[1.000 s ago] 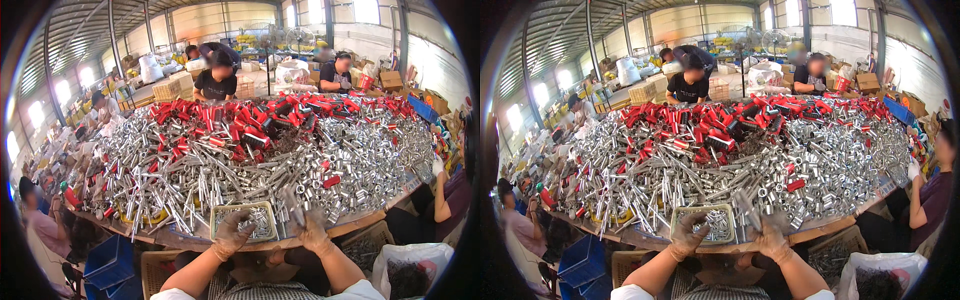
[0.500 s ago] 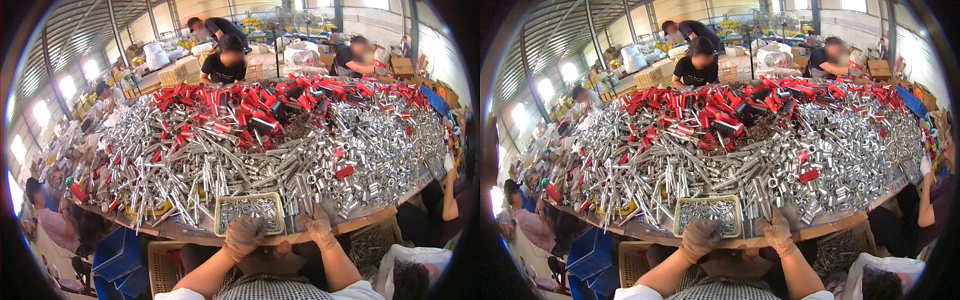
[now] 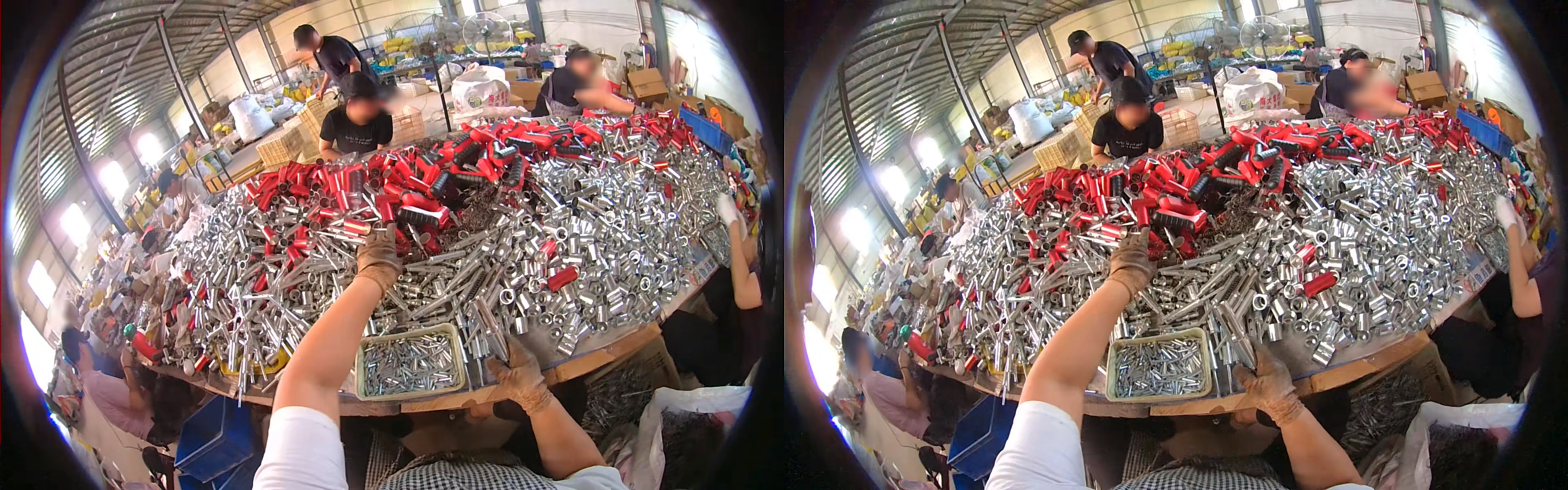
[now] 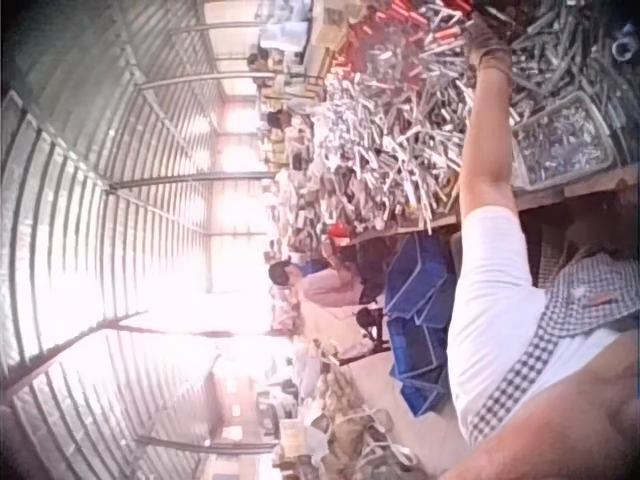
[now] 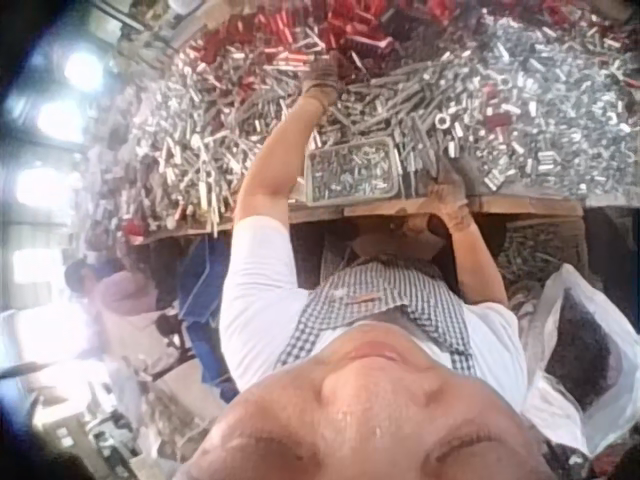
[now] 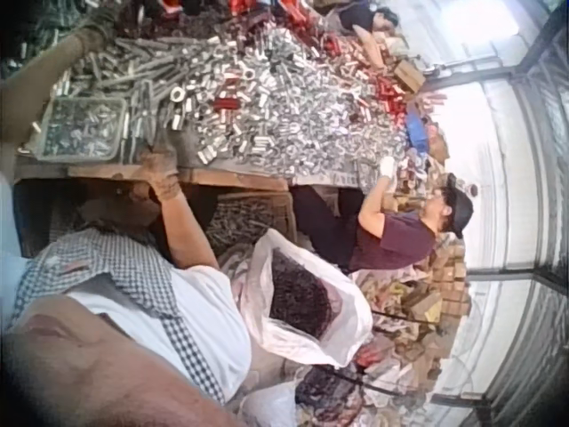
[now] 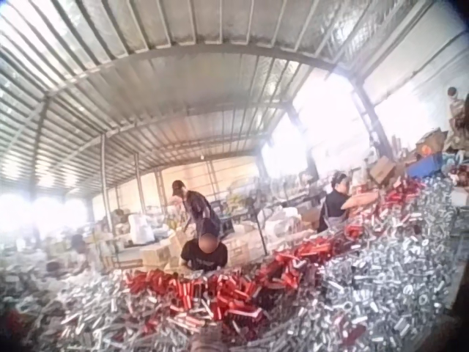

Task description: The worker is assembling metal shafts into red plastic handles at a factory workstation, placing completed pieces into a bin.

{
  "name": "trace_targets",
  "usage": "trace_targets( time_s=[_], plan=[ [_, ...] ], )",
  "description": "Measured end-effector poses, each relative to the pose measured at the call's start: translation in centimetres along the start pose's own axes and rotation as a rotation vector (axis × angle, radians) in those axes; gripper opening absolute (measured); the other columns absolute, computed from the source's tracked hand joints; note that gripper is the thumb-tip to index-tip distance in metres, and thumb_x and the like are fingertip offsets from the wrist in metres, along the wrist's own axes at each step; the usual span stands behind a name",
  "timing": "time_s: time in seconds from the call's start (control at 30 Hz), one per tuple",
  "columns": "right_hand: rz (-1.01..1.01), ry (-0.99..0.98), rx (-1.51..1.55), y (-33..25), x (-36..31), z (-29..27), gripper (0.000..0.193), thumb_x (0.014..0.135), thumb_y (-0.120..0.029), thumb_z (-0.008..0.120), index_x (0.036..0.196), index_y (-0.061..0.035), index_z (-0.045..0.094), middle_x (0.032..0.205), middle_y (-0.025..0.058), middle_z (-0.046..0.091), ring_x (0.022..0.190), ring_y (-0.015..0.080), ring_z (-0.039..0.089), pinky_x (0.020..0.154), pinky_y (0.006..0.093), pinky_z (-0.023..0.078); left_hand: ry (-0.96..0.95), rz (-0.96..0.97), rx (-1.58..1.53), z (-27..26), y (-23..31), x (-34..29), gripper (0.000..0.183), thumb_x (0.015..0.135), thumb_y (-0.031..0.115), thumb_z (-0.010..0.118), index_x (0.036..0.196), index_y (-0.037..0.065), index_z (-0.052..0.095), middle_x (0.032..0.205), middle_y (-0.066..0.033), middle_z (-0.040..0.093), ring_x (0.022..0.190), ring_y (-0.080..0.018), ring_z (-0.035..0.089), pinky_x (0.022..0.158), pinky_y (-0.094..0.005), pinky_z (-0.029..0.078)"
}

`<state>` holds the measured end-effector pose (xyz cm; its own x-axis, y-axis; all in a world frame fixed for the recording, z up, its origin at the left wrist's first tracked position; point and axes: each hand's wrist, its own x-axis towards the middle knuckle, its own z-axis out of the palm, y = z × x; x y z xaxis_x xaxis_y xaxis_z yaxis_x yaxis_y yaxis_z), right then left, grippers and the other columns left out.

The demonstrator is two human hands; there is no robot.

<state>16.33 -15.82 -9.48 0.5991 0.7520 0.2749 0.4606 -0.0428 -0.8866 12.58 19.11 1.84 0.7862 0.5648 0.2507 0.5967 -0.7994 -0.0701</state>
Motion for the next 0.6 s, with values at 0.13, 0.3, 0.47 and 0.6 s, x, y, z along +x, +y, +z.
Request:
trace_targets(
  time_s=[0.13, 0.3, 0.47, 0.6],
  plan=[
    [-0.005, 0.015, 0.09, 0.9, 0.0, 0.6, 0.062, 0.087, -0.033, 0.068, 0.134, -0.0004, 0.046, 0.102, 0.0178, 0.066, 0.093, 0.0317, 0.065, 0.082, 0.0381, 0.05, -0.136, -0.033, -0.016, 1.5, -0.5, 2.8, 0.062, 0.086, 0.021, 0.053, 0.144, 0.008, 0.035, 0.126, -0.0218, 0.057, 0.12, -0.0383, 0.053, 0.102, -0.0427, 0.043],
    [-0.002, 0.013, -0.013, -0.6, 0.0, 0.0, 0.057, 0.088, -0.029, 0.066, 0.134, -0.0011, 0.046, 0.105, 0.0173, 0.066, 0.095, 0.0314, 0.065, 0.083, 0.0372, 0.05, -0.215, -0.022, -0.068, 1.1, -2.3, 0.7, 0.051, 0.084, 0.027, 0.061, 0.129, 0.004, 0.053, 0.116, -0.0221, 0.062, 0.107, -0.0386, 0.062, 0.089, -0.0443, 0.051],
    [-0.067, 0.042, 0.165, 0.7, 0.3, 0.9, 0.048, 0.09, -0.016, 0.066, 0.131, 0.0019, 0.05, 0.102, 0.007, 0.064, 0.09, 0.0143, 0.057, 0.081, 0.0299, 0.048, -0.138, -0.523, -1.909, -0.5, -4.2, -5.9, 0.031, 0.098, 0.028, 0.053, 0.118, 0.004, 0.058, 0.098, -0.0116, 0.064, 0.082, -0.0253, 0.064, 0.071, -0.0342, 0.057],
    [-0.096, 0.056, 0.065, -1.1, 0.5, -0.2, 0.044, 0.091, -0.015, 0.064, 0.129, 0.0022, 0.051, 0.101, 0.0057, 0.064, 0.089, 0.0134, 0.056, 0.08, 0.029, 0.047, -0.231, -0.332, -2.642, -1.3, -2.9, -12.9, 0.031, 0.097, 0.032, 0.055, 0.115, 0.006, 0.058, 0.098, -0.008, 0.063, 0.089, -0.024, 0.062, 0.079, -0.0383, 0.055]
  ],
)
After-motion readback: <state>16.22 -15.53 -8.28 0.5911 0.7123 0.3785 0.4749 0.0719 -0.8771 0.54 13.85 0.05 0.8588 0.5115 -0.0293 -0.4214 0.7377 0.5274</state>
